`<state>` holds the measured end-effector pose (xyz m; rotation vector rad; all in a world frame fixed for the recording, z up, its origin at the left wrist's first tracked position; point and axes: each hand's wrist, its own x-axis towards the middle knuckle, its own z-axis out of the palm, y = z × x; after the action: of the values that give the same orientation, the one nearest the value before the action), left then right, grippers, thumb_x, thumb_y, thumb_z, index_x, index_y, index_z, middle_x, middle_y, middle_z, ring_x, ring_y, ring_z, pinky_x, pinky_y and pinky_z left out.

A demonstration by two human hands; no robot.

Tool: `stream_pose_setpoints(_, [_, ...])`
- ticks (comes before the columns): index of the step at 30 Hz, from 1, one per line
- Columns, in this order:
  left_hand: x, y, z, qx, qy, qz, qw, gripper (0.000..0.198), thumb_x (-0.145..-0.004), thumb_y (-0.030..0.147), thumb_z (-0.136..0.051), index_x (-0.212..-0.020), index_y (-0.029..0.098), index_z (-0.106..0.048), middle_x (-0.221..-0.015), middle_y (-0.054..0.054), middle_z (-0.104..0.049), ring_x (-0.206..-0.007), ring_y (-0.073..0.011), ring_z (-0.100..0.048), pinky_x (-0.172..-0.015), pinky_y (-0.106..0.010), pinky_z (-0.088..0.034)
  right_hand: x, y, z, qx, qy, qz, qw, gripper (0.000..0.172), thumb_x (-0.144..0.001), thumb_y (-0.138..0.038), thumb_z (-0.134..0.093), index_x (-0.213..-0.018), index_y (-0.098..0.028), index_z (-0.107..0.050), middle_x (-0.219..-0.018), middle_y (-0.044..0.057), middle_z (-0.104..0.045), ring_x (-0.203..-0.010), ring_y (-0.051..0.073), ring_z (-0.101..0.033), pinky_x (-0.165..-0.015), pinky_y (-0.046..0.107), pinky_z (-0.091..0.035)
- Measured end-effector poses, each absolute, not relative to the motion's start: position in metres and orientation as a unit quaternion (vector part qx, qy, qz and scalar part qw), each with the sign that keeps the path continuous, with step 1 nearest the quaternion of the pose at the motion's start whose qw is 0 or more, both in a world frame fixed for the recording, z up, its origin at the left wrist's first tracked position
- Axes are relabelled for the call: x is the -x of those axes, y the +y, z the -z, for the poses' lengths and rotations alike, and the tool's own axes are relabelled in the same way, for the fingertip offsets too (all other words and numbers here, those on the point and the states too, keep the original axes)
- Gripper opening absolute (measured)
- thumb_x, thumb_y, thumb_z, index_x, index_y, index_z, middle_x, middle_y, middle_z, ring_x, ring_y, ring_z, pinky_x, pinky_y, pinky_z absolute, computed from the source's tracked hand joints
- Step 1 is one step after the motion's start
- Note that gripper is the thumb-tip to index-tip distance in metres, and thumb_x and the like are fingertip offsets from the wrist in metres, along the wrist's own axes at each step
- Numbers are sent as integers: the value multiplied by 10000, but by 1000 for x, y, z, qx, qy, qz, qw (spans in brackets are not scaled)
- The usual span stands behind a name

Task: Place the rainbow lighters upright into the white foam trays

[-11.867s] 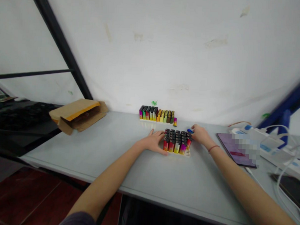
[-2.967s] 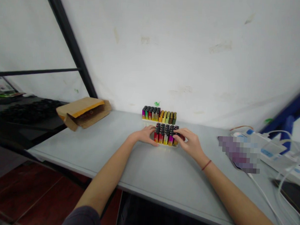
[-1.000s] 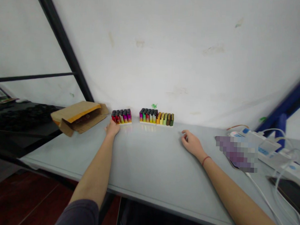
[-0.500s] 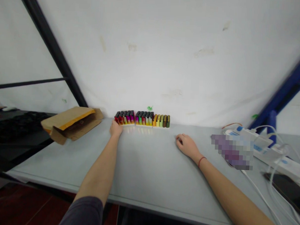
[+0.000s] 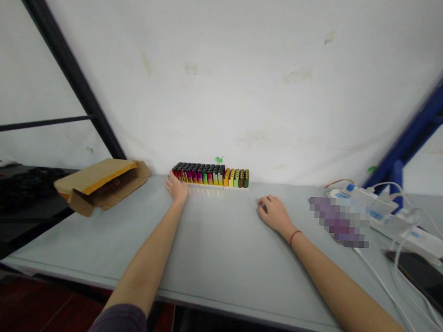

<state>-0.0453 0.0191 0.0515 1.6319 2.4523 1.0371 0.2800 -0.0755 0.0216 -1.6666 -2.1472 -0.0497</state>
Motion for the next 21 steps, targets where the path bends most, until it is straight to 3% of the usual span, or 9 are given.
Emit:
stream_pose_setpoints(3, [-5,-4,-49,-559,707,-429,-54,486,-883,137,-339,-1368,133,-307,-1428,-165,-316,-1355,-283,-241,-1098,-447,-194,-280,-77,-20,626,-751,42,205,252,-878,-288,-452,-1034,-180,-618,-1106,123,-599,-1040,252,-492,-885,343,-345])
stream_pose_setpoints(7, [-75,-35,-36,-806,487,-337,10,372,-944,270,-324,-1290,201,-444,-1346,-100,-452,-1300,-236,-336,-1097,-391,-222,-284,-75,-17,630,-753,35,183,327,-917,-373,-396,-1142,-218,-576,-1238,103,-559,-1157,264,-434,-954,421,-301])
stream_pose_setpoints(12, [-103,-52,-18,-920,356,-150,62,443,-950,376,-355,-1363,227,-418,-1430,-69,-421,-1308,-220,-371,-1084,-390,-256,-287,-74,-16,627,-764,26,147,379,-939,-384,-341,-1214,-213,-537,-1326,117,-507,-1228,282,-386,-976,484,-280])
stream_pose_setpoints(21, [-89,-50,-21,-936,331,-110,45,430,-973,341,-355,-1349,160,-460,-1449,-97,-403,-1342,-196,-349,-1108,-362,-243,-284,-77,-21,634,-762,32,129,393,-938,-391,-335,-1213,-200,-540,-1324,120,-508,-1226,287,-396,-984,498,-286])
